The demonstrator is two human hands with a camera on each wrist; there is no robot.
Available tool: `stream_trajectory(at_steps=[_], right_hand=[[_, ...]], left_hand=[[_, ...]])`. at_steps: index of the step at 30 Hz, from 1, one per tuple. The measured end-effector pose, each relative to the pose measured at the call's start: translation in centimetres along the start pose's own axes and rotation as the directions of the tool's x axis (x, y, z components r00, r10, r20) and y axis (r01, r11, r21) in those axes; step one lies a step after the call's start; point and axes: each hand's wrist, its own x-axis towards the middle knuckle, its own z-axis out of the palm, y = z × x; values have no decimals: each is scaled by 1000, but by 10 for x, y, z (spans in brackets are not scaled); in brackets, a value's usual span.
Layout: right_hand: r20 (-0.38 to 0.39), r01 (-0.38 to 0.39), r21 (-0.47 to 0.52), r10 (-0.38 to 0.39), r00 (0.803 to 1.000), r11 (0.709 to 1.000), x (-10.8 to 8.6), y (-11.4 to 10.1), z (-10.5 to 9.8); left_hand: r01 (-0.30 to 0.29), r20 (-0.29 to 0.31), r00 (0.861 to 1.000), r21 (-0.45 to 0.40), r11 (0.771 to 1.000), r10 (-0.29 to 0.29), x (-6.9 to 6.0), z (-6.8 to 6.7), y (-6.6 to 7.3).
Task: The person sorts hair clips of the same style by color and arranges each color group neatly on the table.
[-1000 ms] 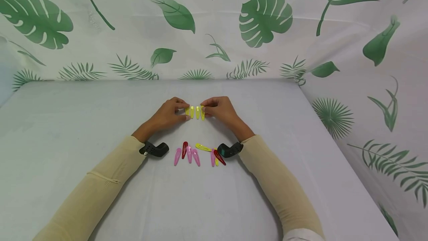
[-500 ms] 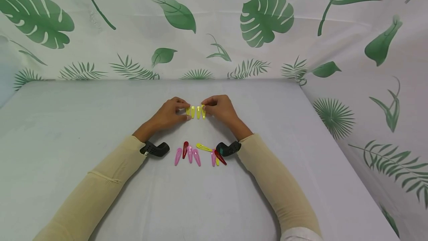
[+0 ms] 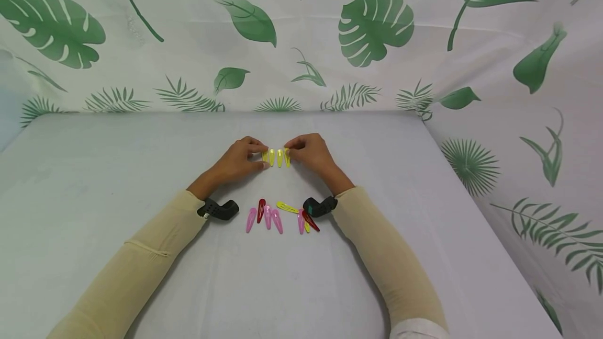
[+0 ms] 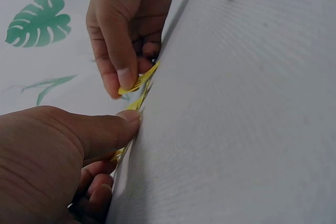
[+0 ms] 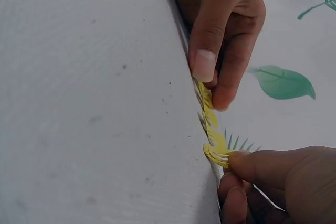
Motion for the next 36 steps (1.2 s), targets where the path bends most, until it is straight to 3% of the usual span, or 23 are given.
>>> stream_trajectory(at_steps=[17,25,36], right_hand=[[-10,-49,-17,48,999,999,-1,-1,-1],[1,-138,80,138,990,987,-3,2,-8],[65,-112,156,103,993,981,-2,1,-12]], left_hand=[[-4,-10,1000,5,1000,4,2,3,-3],[6,-3,1000,-12,1000,-7,4,6,-4],[10,-10,1000,18,1000,-10,3,2,-2]])
